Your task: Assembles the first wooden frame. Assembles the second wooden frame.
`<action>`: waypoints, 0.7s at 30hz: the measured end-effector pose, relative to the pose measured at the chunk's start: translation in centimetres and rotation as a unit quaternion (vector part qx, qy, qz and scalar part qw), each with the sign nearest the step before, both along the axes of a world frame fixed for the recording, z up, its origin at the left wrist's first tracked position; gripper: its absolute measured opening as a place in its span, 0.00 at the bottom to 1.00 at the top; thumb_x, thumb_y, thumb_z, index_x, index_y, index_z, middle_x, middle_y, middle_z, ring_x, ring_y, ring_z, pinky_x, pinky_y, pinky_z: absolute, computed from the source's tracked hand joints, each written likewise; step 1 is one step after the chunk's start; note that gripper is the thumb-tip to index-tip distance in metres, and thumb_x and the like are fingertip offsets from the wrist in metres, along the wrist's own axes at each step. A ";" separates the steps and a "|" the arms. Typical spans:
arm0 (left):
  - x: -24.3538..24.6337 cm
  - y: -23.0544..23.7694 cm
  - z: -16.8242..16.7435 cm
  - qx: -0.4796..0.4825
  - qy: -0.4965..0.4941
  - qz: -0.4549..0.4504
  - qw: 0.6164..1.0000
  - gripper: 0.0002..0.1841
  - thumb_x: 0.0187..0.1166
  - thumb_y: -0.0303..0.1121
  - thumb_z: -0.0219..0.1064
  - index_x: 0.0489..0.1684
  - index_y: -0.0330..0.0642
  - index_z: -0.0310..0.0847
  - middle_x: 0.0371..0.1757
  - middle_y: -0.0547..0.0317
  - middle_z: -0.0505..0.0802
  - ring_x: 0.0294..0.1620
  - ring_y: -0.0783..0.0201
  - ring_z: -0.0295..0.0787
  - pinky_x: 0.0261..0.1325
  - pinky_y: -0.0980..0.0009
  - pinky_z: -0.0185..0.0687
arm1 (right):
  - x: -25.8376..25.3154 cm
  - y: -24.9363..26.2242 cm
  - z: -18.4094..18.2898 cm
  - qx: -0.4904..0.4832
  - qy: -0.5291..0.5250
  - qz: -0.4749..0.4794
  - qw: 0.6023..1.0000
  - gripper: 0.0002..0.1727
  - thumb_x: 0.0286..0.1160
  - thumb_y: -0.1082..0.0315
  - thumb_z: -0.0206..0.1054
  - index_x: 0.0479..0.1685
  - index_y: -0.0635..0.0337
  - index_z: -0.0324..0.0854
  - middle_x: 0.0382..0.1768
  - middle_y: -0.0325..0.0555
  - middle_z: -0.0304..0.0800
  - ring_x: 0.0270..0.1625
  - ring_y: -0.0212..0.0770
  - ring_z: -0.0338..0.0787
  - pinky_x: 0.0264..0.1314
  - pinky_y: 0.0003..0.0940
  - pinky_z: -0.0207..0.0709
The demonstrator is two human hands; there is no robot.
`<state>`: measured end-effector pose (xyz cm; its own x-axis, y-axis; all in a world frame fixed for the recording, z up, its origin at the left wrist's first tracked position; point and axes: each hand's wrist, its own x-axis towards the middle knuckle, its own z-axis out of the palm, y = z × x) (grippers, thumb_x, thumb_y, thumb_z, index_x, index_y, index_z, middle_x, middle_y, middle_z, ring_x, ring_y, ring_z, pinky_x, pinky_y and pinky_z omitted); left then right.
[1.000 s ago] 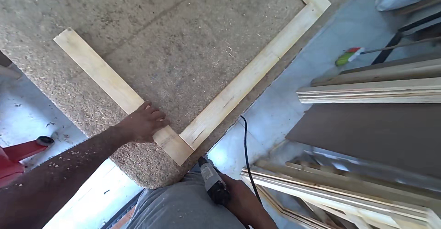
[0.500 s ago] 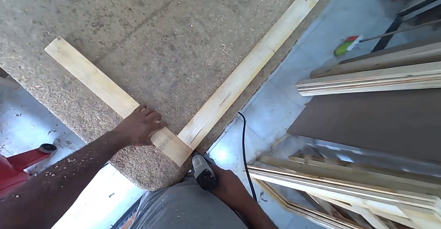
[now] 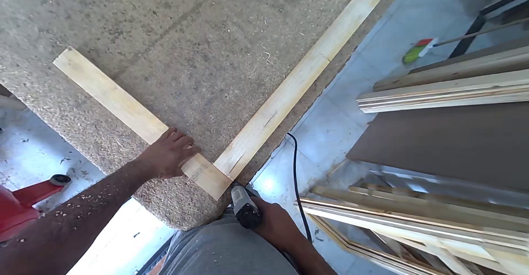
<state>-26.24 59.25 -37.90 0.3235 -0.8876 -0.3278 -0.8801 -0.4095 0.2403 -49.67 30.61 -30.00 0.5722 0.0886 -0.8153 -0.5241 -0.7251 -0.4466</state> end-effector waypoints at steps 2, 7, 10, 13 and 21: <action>-0.4 -0.2 0.0 -0.009 0.001 0.001 1.000 0.47 0.49 0.59 0.86 0.80 0.70 0.75 0.72 0.58 0.84 0.79 0.50 0.75 0.89 0.40 0.54 | 0.0 0.0 0.0 -0.002 0.001 -0.001 1.000 0.35 0.69 0.46 0.72 0.79 0.44 0.75 0.54 0.52 0.93 0.58 0.55 0.93 0.59 0.63 0.83; -2.0 -3.1 1.4 0.011 0.073 -0.027 0.997 0.56 0.50 0.52 0.89 0.90 0.65 0.63 0.92 0.61 0.66 0.94 0.49 0.53 0.92 0.36 0.44 | 0.0 0.1 0.3 -0.005 0.003 0.001 1.000 0.36 0.69 0.46 0.72 0.81 0.43 0.74 0.55 0.52 0.93 0.58 0.55 0.92 0.60 0.63 0.82; -2.3 -4.6 0.8 0.010 0.090 -0.067 0.994 0.60 0.45 0.51 0.90 0.91 0.64 0.62 0.94 0.60 0.62 0.95 0.46 0.49 0.91 0.33 0.41 | 0.0 0.2 0.3 -0.006 0.001 0.002 1.000 0.36 0.69 0.47 0.72 0.80 0.44 0.74 0.53 0.53 0.93 0.57 0.57 0.93 0.58 0.65 0.83; -1.8 -5.1 0.7 0.048 0.113 -0.087 0.989 0.59 0.48 0.50 0.89 0.93 0.66 0.59 0.95 0.67 0.60 0.97 0.46 0.43 0.92 0.32 0.35 | 0.1 0.1 0.2 -0.006 0.004 0.007 1.000 0.36 0.69 0.47 0.72 0.80 0.44 0.74 0.53 0.53 0.93 0.57 0.57 0.93 0.58 0.65 0.83; -1.4 -5.1 0.3 0.062 0.128 -0.091 0.986 0.59 0.49 0.47 0.88 0.93 0.69 0.58 0.96 0.72 0.59 0.98 0.48 0.38 0.93 0.35 0.32 | 0.3 -0.1 -0.1 0.002 0.011 0.010 1.000 0.36 0.69 0.46 0.72 0.80 0.44 0.74 0.53 0.53 0.93 0.57 0.56 0.93 0.59 0.63 0.83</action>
<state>-27.68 54.12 -37.56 0.0559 -0.8710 -0.4881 -0.8586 -0.2914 0.4217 -49.36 30.52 -30.06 0.5519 0.1026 -0.8276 -0.5190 -0.7345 -0.4372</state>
